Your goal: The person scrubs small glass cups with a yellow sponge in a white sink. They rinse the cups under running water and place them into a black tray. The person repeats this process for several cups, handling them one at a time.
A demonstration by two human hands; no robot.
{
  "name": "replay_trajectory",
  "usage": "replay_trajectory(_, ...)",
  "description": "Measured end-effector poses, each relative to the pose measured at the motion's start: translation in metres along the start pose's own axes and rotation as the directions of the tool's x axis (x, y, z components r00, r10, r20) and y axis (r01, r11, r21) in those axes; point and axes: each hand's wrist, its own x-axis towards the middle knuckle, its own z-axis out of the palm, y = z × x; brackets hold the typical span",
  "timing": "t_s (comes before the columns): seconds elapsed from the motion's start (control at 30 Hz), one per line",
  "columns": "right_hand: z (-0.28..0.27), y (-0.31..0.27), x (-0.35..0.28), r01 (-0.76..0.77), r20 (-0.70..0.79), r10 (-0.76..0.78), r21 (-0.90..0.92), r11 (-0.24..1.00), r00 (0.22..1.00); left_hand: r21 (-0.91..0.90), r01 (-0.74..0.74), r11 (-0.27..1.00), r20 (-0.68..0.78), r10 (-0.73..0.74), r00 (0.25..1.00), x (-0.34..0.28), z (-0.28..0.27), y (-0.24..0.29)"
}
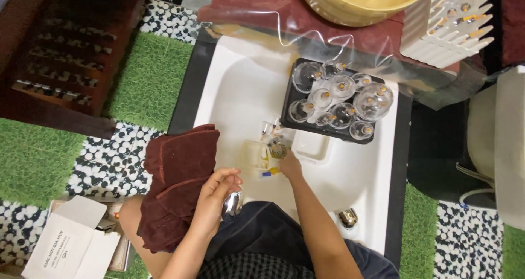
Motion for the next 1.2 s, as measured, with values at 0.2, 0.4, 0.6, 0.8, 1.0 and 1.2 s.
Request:
replay_trajectory(0.2,-0.03,-0.037,-0.023,-0.271,0.021,0.27,0.117,0.956,0.963,-0.01,0.022,1.0,-0.029,-0.023,0.999,-0.002,-0.011,0.003)
replay_trajectory(0.4,-0.032,-0.025,-0.017,-0.22,0.032,0.283,0.716,0.663,0.958,0.016,-0.014,1.0,-0.011,0.014,1.0,-0.002,-0.003,-0.005)
replay_trajectory(0.6,-0.04,-0.023,-0.061,-0.199,0.028,0.401,0.898,0.392,0.916,0.015,0.005,1.0,0.052,-0.005,0.999,0.017,0.016,-0.029)
replay_trajectory(0.8,-0.067,-0.045,-0.194,-0.073,0.084,-0.045,0.978,0.197,0.995,0.162,-0.145,0.976,0.214,0.108,0.971,0.029,0.065,-0.025)
replay_trajectory(1.0,-0.091,-0.05,-0.251,0.037,0.016,-0.281,0.982,0.183,0.96,-0.371,0.364,0.854,0.335,-0.242,0.91,0.07,0.078,-0.07)
replay_trajectory(1.2,-0.107,-0.018,-0.269,-0.136,0.077,-0.302,0.974,-0.182,0.95,-0.625,0.494,0.605,0.283,-0.414,0.865,0.046,0.086,-0.029)
